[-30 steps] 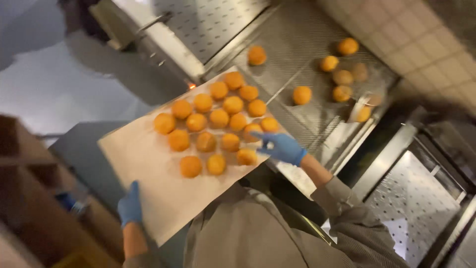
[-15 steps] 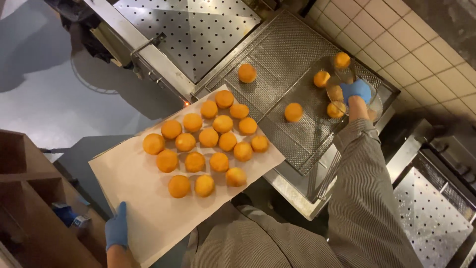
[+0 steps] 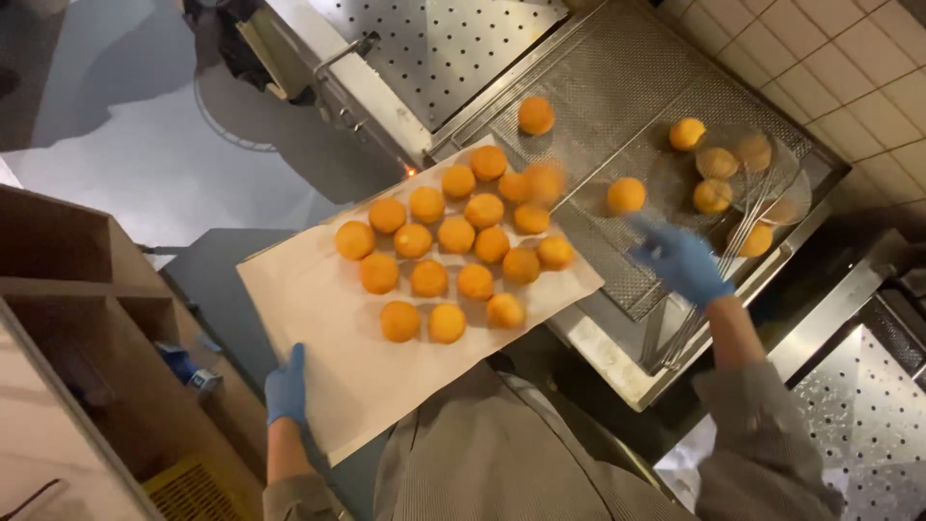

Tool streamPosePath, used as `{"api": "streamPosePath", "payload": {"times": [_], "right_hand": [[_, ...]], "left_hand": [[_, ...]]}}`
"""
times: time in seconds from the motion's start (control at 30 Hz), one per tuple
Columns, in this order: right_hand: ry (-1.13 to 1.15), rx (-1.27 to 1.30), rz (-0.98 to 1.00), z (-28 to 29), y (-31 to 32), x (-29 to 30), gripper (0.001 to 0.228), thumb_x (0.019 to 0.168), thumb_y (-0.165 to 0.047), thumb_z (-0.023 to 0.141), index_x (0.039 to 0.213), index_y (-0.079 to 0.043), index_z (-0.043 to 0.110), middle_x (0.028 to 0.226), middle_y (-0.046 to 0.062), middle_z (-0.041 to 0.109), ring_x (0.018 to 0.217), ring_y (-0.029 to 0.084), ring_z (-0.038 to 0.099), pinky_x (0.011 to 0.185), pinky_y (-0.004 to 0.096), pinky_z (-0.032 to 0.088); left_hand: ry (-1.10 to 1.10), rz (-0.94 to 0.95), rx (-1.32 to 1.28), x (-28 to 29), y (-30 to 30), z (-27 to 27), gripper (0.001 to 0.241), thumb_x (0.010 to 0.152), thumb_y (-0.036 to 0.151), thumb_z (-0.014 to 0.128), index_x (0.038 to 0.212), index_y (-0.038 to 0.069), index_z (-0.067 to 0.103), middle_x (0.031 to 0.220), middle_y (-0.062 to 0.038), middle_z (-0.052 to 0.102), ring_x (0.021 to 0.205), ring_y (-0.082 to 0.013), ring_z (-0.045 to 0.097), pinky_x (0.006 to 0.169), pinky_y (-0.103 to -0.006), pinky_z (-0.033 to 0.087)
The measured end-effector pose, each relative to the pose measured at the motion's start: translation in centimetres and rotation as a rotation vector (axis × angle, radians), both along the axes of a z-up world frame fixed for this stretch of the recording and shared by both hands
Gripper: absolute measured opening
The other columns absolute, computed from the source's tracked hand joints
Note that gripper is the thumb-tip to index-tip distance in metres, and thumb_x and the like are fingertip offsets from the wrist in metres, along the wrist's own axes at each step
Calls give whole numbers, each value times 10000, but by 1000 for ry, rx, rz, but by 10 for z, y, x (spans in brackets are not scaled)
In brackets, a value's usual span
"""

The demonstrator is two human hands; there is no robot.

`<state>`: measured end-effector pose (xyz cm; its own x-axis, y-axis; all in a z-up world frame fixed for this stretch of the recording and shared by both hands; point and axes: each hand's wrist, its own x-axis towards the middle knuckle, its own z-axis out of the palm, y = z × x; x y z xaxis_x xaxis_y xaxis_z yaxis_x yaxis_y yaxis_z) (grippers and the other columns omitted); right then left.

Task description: Frying donuts in deep vats of oil, turning them, and transferring them to cooling racks and trays.

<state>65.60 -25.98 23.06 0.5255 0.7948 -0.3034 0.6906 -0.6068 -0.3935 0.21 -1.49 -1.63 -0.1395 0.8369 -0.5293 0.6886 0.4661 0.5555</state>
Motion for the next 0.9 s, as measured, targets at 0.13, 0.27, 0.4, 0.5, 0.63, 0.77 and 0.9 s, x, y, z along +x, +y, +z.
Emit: {"api": "streamPosePath", "payload": {"times": [0.13, 0.27, 0.4, 0.5, 0.63, 0.77, 0.9], "right_hand": [[292, 12, 263, 27, -11, -130, 648, 841, -440, 733, 1456, -343, 552, 1034, 116, 762, 858, 280, 732, 793, 398, 584], [196, -203, 570, 21, -13, -209, 702, 910, -406, 709, 1545, -368, 415, 1055, 113, 711, 853, 336, 690, 770, 416, 551], [324, -223, 334, 44, -28, -233, 799, 839, -362, 741, 1546, -328, 371, 927, 97, 691, 785, 317, 677, 734, 410, 549], [221, 88, 27, 27, -83, -215, 700, 847, -341, 743, 1496, -273, 488, 793, 121, 673, 706, 315, 679, 707, 417, 567], [-113, 85, -544, -57, -104, -176, 779, 941, -347, 692, 1614, -170, 341, 810, 197, 654, 736, 396, 656, 712, 501, 526], [-206, 259, -832, -154, -111, -146, 812, 945, -420, 693, 1585, -68, 339, 969, 267, 700, 871, 460, 679, 786, 543, 525], [-436, 117, -833, -149, -105, -145, 690, 936, -467, 703, 1451, -74, 466, 1169, 295, 634, 967, 488, 641, 809, 560, 515]], "left_hand": [[-86, 61, 23, 23, -10, 32, 771, 914, 590, 633, 1107, -153, 700, 1023, -304, 747, 1001, -404, 732, 845, -476, 532], [-51, 17, 101, 18, -9, 18, 753, 959, 583, 637, 1088, -156, 697, 1053, -323, 717, 1011, -416, 699, 856, -470, 521], [30, -76, 105, 12, -8, -4, 748, 1022, 587, 599, 1036, -149, 732, 1012, -362, 709, 990, -449, 693, 858, -509, 509], [65, -89, 44, 14, -9, 4, 817, 1053, 612, 554, 958, -180, 729, 953, -387, 714, 918, -486, 703, 846, -547, 496], [-136, -31, 109, 15, -10, 8, 791, 952, 622, 591, 977, -163, 680, 952, -342, 718, 917, -440, 717, 787, -529, 525], [36, -109, 109, 9, -12, -8, 857, 1039, 645, 570, 984, -203, 678, 945, -390, 687, 915, -481, 688, 805, -550, 504], [9, -81, 80, 13, -12, 8, 830, 1025, 632, 556, 998, -188, 685, 951, -379, 695, 901, -493, 694, 794, -559, 509]]}}
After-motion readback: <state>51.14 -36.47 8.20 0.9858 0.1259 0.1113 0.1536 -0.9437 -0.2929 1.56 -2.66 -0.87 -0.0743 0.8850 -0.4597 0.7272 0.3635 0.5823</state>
